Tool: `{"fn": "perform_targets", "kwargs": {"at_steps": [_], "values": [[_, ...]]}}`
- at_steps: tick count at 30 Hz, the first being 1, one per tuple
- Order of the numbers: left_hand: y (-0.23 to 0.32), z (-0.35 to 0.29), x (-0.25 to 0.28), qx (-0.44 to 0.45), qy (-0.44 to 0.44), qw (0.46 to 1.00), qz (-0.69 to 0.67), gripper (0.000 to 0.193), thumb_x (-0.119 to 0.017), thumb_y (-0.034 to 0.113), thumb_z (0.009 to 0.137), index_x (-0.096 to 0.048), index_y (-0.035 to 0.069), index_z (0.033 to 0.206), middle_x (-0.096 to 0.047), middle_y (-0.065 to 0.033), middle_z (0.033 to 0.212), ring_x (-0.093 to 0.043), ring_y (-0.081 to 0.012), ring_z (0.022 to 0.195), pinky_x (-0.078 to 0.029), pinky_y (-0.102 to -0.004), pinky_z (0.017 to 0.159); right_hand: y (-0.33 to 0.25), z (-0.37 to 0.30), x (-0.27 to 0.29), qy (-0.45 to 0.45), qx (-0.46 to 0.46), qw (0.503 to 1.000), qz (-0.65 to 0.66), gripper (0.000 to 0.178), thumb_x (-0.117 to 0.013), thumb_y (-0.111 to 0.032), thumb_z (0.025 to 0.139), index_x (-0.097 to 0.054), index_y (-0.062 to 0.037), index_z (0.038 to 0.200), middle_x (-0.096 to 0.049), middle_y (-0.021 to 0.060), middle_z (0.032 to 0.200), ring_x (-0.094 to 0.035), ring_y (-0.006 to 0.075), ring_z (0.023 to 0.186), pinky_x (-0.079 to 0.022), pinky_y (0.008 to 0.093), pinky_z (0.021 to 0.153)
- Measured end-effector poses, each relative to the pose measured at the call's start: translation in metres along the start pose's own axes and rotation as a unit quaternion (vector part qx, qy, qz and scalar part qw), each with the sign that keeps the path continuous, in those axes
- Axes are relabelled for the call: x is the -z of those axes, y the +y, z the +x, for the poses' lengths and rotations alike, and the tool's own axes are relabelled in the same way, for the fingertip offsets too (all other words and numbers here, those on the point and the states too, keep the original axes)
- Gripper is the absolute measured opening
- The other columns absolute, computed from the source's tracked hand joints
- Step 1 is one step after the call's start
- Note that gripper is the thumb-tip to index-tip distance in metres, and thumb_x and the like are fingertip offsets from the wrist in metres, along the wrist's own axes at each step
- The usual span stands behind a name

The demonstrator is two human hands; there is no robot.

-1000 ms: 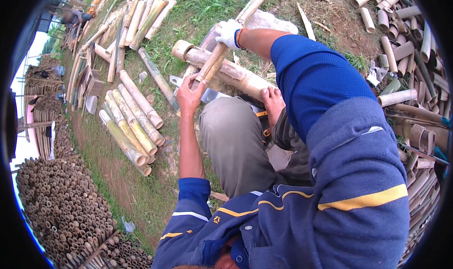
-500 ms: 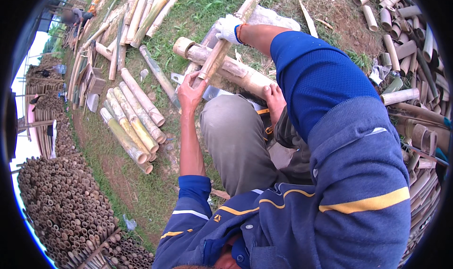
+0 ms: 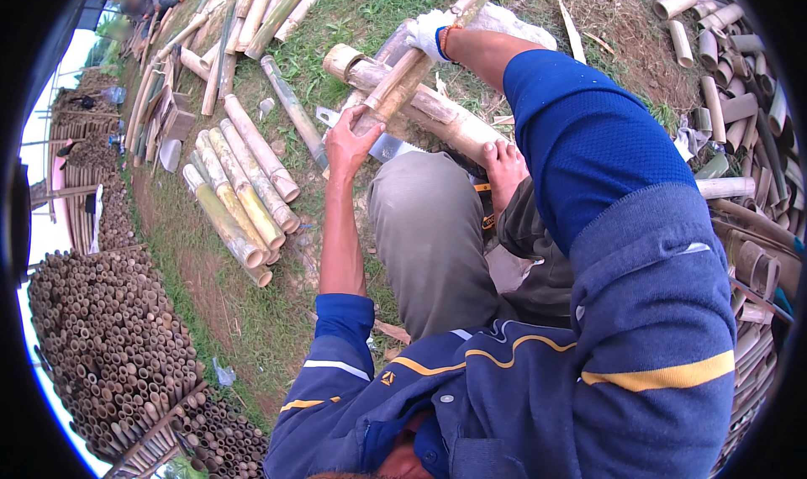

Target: The person sits on the ground and uses a hand saw to cut bamboo poles into shorter sections. They hold the bamboo with one hand and saw with the other, placing cut pieces aside.

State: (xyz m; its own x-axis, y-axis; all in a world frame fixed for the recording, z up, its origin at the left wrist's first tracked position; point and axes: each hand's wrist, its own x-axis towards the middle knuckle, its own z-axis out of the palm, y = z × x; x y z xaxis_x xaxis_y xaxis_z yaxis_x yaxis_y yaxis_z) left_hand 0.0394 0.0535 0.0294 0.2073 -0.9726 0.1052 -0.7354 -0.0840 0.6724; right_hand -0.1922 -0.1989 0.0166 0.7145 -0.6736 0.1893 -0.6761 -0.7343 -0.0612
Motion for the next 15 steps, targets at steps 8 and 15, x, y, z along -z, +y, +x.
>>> {"fn": "perform_targets", "kwargs": {"at_steps": [8,15], "values": [[0.002,0.004,0.0,-0.015,-0.026,0.999,-0.039,0.067,-0.098,0.025,0.079,-0.073,0.004,0.137,-0.081,-0.0196,0.126,-0.077,-0.0314,0.122,-0.058,-0.0421,0.109,-0.016,-0.001,-0.007,-0.042,0.065,0.992,-0.095,0.026,-0.06,-0.036,0.108,-0.069,-0.0122,0.115,-0.074,0.0196,0.103,-0.071,0.0432,0.093,-0.055,0.0575,0.088],[0.013,-0.001,0.015,-0.018,-0.062,0.998,0.023,0.069,-0.091,0.044,0.087,-0.071,0.009,0.144,-0.079,-0.0219,0.13,-0.075,-0.0376,0.124,-0.057,-0.0472,0.108,-0.07,0.013,-0.002,-0.122,0.003,0.984,-0.13,0.029,-0.068,-0.036,0.099,-0.076,-0.0134,0.116,-0.077,0.0174,0.109,-0.075,0.0409,0.103,-0.057,0.0619,0.081]]}}
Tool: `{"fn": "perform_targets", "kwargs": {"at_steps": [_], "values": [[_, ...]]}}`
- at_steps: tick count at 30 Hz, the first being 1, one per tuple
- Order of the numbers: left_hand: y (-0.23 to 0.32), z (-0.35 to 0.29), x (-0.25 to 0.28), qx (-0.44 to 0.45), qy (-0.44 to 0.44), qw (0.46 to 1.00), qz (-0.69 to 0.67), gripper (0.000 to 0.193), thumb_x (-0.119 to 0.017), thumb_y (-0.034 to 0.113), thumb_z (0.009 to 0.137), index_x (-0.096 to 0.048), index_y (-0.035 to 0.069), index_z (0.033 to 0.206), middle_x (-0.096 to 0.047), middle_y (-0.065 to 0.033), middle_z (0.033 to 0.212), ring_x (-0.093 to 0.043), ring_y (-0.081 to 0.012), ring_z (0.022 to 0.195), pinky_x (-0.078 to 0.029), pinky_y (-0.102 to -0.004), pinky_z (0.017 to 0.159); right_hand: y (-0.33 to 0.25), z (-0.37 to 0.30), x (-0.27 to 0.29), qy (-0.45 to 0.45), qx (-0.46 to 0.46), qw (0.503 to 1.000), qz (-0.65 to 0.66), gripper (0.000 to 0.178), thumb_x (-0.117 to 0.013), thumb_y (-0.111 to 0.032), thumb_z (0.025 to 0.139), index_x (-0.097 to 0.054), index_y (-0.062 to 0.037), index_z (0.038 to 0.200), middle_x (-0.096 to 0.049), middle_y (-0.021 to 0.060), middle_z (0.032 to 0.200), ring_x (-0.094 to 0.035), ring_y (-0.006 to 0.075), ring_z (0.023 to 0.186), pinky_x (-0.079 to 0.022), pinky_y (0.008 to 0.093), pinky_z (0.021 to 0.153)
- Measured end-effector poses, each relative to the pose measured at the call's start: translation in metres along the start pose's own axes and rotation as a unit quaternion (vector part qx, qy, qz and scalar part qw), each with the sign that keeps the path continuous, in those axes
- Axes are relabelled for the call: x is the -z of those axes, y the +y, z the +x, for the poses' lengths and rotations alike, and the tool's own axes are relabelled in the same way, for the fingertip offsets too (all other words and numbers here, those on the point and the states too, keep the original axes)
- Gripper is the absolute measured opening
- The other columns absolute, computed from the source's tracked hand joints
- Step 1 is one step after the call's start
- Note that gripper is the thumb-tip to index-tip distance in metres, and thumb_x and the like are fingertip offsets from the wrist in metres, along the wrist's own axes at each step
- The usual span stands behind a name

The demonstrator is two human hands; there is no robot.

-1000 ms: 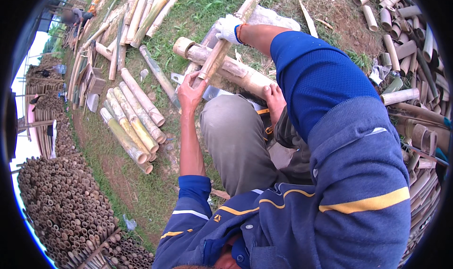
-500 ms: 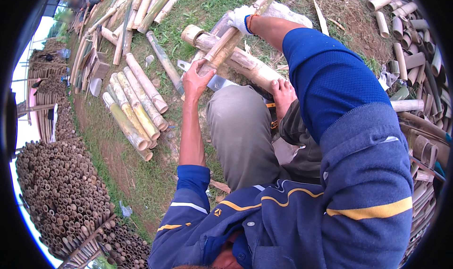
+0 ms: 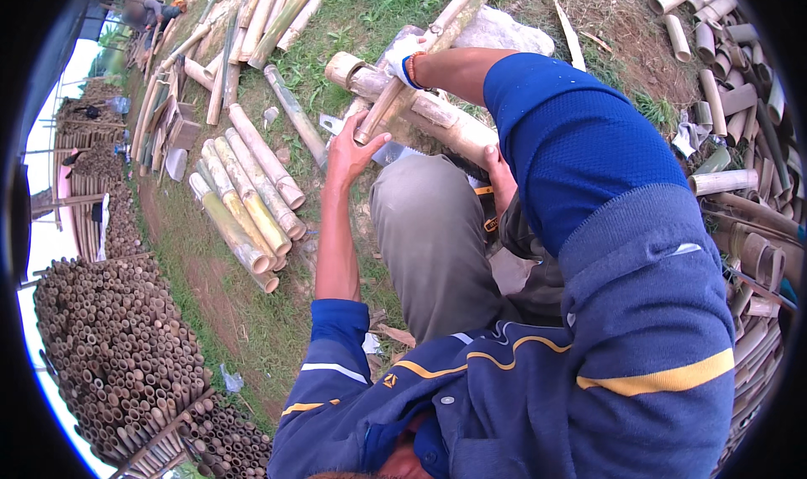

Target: The person sits on the ground and uses a hand saw to cut bamboo poles into shorter sections. They hold the bamboo with one hand and saw with the other, placing cut pieces aside.

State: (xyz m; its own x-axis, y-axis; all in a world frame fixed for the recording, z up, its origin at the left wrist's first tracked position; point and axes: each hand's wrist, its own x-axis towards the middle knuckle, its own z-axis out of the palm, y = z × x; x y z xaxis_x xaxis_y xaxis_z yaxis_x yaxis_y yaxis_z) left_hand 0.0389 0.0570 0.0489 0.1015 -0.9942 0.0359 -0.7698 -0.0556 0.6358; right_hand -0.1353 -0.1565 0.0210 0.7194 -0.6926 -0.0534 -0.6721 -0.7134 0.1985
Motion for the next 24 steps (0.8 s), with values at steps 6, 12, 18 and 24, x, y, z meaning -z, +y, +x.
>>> {"fn": "perform_targets", "kwargs": {"at_steps": [6,12,18,24], "values": [[-0.011,-0.003,-0.008,0.008,0.026,0.999,0.017,0.058,-0.074,0.054,0.101,-0.071,0.015,0.145,-0.079,-0.0239,0.124,-0.075,-0.0445,0.116,-0.057,-0.0516,0.101,-0.001,0.013,0.006,-0.032,-0.01,0.999,0.017,0.032,-0.067,-0.039,0.099,-0.079,-0.0146,0.115,-0.08,0.017,0.111,-0.076,0.0413,0.104,-0.057,0.0621,0.082],[-0.011,0.0,-0.006,0.0,0.013,1.0,0.003,0.059,-0.068,0.054,0.106,-0.069,0.012,0.148,-0.076,-0.0266,0.132,-0.072,-0.0445,0.125,-0.054,-0.0493,0.108,0.002,0.016,-0.001,-0.022,0.002,1.0,0.012,0.033,-0.066,-0.038,0.099,-0.08,-0.0127,0.115,-0.08,0.0182,0.11,-0.077,0.0421,0.102,-0.059,0.061,0.085],[-0.014,0.002,-0.006,0.003,0.003,1.0,0.01,0.06,-0.063,0.055,0.109,-0.068,0.012,0.15,-0.074,-0.0276,0.135,-0.07,-0.046,0.128,-0.053,-0.0492,0.11,0.014,0.017,-0.002,-0.018,0.018,0.996,0.085,0.035,-0.065,-0.038,0.101,-0.08,-0.0108,0.118,-0.079,0.0177,0.117,-0.074,0.0437,0.111,-0.059,0.0549,0.094],[-0.016,0.003,-0.006,-0.006,0.013,0.999,0.031,0.055,-0.06,0.049,0.112,-0.067,0.009,0.149,-0.074,-0.0276,0.134,-0.071,-0.0469,0.125,-0.054,-0.0504,0.107,0.017,0.022,-0.008,-0.037,0.052,0.997,0.041,0.032,-0.063,-0.035,0.102,-0.081,-0.0152,0.119,-0.077,0.0151,0.124,-0.072,0.0406,0.119,-0.059,0.0542,0.096]]}}
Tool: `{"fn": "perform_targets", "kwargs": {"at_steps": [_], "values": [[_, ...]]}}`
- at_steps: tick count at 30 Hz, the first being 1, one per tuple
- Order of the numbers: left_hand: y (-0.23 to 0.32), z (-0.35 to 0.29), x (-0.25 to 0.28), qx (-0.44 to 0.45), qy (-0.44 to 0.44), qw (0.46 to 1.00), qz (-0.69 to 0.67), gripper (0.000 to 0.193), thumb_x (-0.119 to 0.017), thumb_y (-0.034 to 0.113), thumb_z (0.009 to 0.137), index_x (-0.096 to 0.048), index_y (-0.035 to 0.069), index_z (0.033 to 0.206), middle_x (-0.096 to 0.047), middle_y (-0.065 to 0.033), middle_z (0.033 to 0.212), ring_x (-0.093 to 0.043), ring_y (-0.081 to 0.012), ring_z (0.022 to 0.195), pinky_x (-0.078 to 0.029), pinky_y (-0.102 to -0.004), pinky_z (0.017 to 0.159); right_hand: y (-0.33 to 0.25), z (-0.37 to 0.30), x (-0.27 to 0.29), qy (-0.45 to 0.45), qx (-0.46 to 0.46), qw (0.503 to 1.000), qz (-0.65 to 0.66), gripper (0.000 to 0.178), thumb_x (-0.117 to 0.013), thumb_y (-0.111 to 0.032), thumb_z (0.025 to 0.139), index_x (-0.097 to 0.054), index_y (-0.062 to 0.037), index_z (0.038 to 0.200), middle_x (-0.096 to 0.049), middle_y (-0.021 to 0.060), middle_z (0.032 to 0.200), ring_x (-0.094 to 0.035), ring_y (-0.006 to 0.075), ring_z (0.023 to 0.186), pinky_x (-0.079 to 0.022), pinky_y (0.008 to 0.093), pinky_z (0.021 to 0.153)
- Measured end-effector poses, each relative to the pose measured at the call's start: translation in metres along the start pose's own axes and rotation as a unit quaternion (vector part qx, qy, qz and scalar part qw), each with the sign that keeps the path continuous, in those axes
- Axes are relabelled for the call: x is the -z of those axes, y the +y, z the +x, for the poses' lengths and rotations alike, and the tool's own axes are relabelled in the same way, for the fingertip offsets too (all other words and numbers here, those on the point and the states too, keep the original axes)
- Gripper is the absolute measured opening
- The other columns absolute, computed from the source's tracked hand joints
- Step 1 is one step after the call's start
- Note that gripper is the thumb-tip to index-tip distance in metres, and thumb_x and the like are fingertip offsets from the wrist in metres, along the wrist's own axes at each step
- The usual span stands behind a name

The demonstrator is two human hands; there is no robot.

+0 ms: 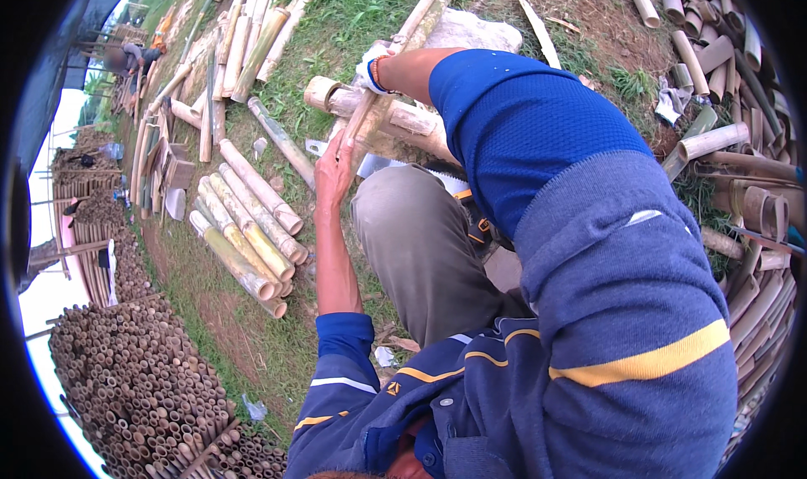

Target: The person sits on the ground and uses a hand saw to cut bamboo poles into shorter sections. They hold the bamboo with one hand and saw with the other, placing cut pieces aside.

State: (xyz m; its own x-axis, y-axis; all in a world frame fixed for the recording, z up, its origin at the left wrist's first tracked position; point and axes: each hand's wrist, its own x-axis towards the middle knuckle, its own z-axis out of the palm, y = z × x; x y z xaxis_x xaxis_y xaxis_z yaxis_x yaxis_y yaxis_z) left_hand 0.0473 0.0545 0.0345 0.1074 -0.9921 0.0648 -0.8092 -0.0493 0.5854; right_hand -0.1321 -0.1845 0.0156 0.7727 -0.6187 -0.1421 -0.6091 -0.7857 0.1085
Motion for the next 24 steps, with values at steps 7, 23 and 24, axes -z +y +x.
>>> {"fn": "perform_targets", "kwargs": {"at_steps": [7,23,24], "values": [[-0.003,0.002,-0.001,-0.007,0.001,1.0,-0.005,0.057,-0.063,0.049,0.109,-0.067,0.009,0.15,-0.074,-0.0264,0.136,-0.07,-0.0461,0.126,-0.054,-0.0499,0.108,0.009,0.004,-0.003,0.014,-0.032,0.997,0.061,0.033,-0.063,-0.035,0.101,-0.082,-0.0169,0.12,-0.077,0.0136,0.124,-0.073,0.0393,0.118,-0.059,0.0542,0.097],[-0.004,0.001,-0.001,-0.01,-0.01,1.0,-0.006,0.081,-0.091,0.044,0.083,-0.066,0.01,0.152,-0.077,-0.0234,0.134,-0.074,-0.0419,0.124,-0.055,-0.0487,0.109,0.015,-0.022,0.014,0.072,-0.024,0.994,0.079,0.032,-0.067,-0.036,0.102,-0.079,-0.0202,0.127,-0.072,0.0171,0.128,-0.072,0.0414,0.117,-0.06,0.0552,0.095],[-0.006,0.001,-0.002,-0.015,-0.008,1.0,-0.014,0.081,-0.092,0.043,0.082,-0.066,0.01,0.152,-0.077,-0.023,0.134,-0.074,-0.0411,0.124,-0.055,-0.0482,0.109,0.015,-0.024,0.013,0.072,-0.045,0.992,0.094,0.032,-0.067,-0.036,0.102,-0.079,-0.022,0.128,-0.071,0.0168,0.129,-0.071,0.0409,0.119,-0.06,0.0546,0.096]]}}
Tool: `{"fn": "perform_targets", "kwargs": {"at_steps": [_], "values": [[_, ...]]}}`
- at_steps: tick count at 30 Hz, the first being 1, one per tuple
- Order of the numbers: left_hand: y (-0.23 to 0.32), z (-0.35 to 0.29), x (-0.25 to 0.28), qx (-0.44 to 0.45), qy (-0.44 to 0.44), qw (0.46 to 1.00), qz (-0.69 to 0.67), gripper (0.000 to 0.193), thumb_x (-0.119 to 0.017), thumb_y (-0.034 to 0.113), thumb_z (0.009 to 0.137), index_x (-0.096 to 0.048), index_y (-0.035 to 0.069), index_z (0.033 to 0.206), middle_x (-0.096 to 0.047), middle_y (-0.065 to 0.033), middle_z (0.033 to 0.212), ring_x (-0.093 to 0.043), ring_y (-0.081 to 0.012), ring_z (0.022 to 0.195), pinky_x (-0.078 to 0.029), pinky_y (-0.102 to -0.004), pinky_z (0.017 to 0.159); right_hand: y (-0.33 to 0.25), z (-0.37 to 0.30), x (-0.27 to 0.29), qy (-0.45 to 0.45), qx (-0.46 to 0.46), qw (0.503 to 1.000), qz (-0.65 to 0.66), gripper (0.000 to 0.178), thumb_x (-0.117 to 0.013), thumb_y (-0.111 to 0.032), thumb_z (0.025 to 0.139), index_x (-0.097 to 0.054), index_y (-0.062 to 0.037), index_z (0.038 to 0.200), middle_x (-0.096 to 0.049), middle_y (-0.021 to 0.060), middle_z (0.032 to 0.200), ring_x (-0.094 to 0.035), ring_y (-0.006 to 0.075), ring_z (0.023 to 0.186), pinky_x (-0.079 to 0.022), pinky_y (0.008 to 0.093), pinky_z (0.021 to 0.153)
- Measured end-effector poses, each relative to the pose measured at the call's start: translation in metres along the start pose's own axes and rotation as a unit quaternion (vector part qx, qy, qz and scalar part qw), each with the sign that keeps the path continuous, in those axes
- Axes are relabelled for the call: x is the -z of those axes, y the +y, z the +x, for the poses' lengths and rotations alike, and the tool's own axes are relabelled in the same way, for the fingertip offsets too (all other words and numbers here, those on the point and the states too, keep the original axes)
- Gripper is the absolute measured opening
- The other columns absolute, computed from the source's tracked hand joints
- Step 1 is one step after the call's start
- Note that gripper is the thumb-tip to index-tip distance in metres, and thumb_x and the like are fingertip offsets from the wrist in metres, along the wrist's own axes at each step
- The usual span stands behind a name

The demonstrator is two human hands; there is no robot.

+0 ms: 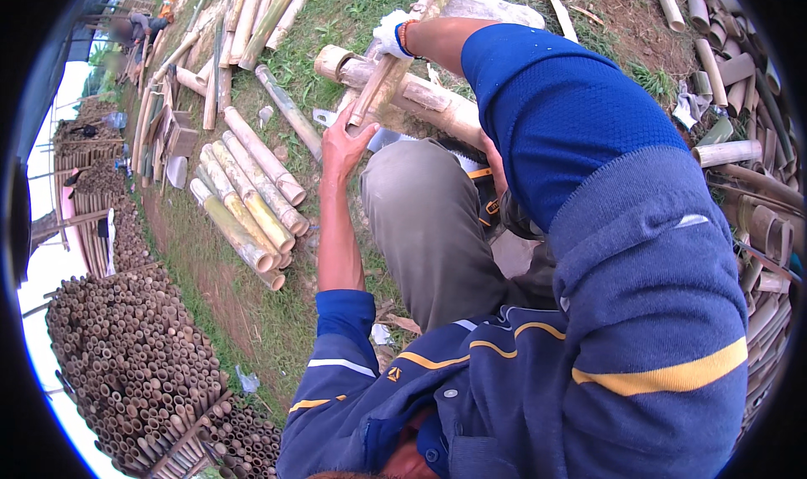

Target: The person sits on the ground and uses a hand saw to cut bamboo poles into shorter sections. They hold the bamboo with one hand and saw with the other, placing cut pieces aside.

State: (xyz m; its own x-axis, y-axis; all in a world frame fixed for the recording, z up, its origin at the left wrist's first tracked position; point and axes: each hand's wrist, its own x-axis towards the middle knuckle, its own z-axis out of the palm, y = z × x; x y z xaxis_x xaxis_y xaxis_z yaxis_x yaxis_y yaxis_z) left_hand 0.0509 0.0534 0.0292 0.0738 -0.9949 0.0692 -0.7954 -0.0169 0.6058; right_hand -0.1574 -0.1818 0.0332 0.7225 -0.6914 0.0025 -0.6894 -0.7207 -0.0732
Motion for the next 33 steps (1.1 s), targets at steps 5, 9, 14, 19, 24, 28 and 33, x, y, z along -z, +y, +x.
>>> {"fn": "perform_targets", "kwargs": {"at_steps": [5,9,14,19,24,28,33], "values": [[0.002,0.001,-0.001,-0.009,-0.004,1.0,-0.024,0.077,-0.094,0.033,0.084,-0.067,0.007,0.151,-0.078,-0.0221,0.133,-0.075,-0.0315,0.124,-0.055,-0.0419,0.109,0.004,0.004,-0.007,-0.006,0.033,0.999,-0.042,0.032,-0.066,-0.036,0.102,-0.079,-0.0221,0.127,-0.071,0.0169,0.128,-0.071,0.0409,0.12,-0.059,0.0553,0.097],[-0.003,-0.001,0.003,-0.013,-0.001,1.0,-0.025,0.078,-0.094,0.033,0.083,-0.067,0.005,0.151,-0.077,-0.0226,0.134,-0.075,-0.0315,0.124,-0.055,-0.0415,0.11,-0.003,0.01,-0.01,-0.005,0.015,0.999,-0.03,0.032,-0.066,-0.036,0.102,-0.079,-0.0216,0.127,-0.071,0.0172,0.127,-0.071,0.0418,0.118,-0.058,0.0559,0.098],[0.002,0.004,0.003,-0.014,-0.012,0.999,-0.028,0.08,-0.094,0.035,0.082,-0.067,0.003,0.15,-0.077,-0.0233,0.135,-0.075,-0.032,0.125,-0.055,-0.0415,0.11,0.011,0.011,-0.02,0.017,0.048,0.998,-0.045,0.038,-0.065,-0.04,0.101,-0.08,-0.0155,0.126,-0.077,0.0166,0.122,-0.074,0.0407,0.114,-0.06,0.0519,0.097],[0.001,0.003,0.008,0.0,-0.016,1.0,-0.006,0.082,-0.095,0.038,0.08,-0.067,0.004,0.15,-0.077,-0.0234,0.133,-0.075,-0.0343,0.124,-0.055,-0.0428,0.109,0.008,0.011,-0.022,0.04,0.095,0.992,-0.072,0.037,-0.062,-0.039,0.102,-0.082,-0.0142,0.12,-0.081,0.0176,0.116,-0.077,0.0398,0.11,-0.061,0.0509,0.095],[0.001,0.004,0.008,0.008,-0.013,0.999,0.041,0.088,-0.095,0.038,0.078,-0.061,0.008,0.154,-0.076,-0.0217,0.136,-0.074,-0.0374,0.126,-0.055,-0.0458,0.11,0.018,0.011,-0.021,0.021,0.107,0.98,-0.164,0.032,-0.065,-0.035,0.099,-0.084,-0.0155,0.115,-0.082,0.0138,0.108,-0.079,0.038,0.104,-0.063,0.0618,0.082],[-0.003,-0.003,-0.001,-0.024,0.02,0.998,0.055,0.091,-0.095,0.034,0.078,-0.055,0.014,0.157,-0.076,-0.0141,0.141,-0.073,-0.0393,0.126,-0.056,-0.0477,0.108,0.039,0.014,-0.007,0.076,-0.024,0.988,-0.13,0.028,-0.067,-0.03,0.099,-0.082,-0.0163,0.118,-0.082,0.0145,0.107,-0.08,0.0374,0.101,-0.063,0.0656,0.076],[0.005,-0.005,-0.002,-0.022,0.021,0.998,0.059,0.087,-0.094,0.03,0.078,-0.056,0.014,0.155,-0.076,-0.0091,0.143,-0.072,-0.037,0.129,-0.056,-0.0459,0.111,0.07,0.0,-0.015,0.084,-0.047,0.99,-0.099,0.033,-0.063,-0.043,0.106,-0.069,-0.0133,0.119,-0.075,0.017,0.099,-0.073,0.04,0.092,-0.056,0.0593,0.082]]}}
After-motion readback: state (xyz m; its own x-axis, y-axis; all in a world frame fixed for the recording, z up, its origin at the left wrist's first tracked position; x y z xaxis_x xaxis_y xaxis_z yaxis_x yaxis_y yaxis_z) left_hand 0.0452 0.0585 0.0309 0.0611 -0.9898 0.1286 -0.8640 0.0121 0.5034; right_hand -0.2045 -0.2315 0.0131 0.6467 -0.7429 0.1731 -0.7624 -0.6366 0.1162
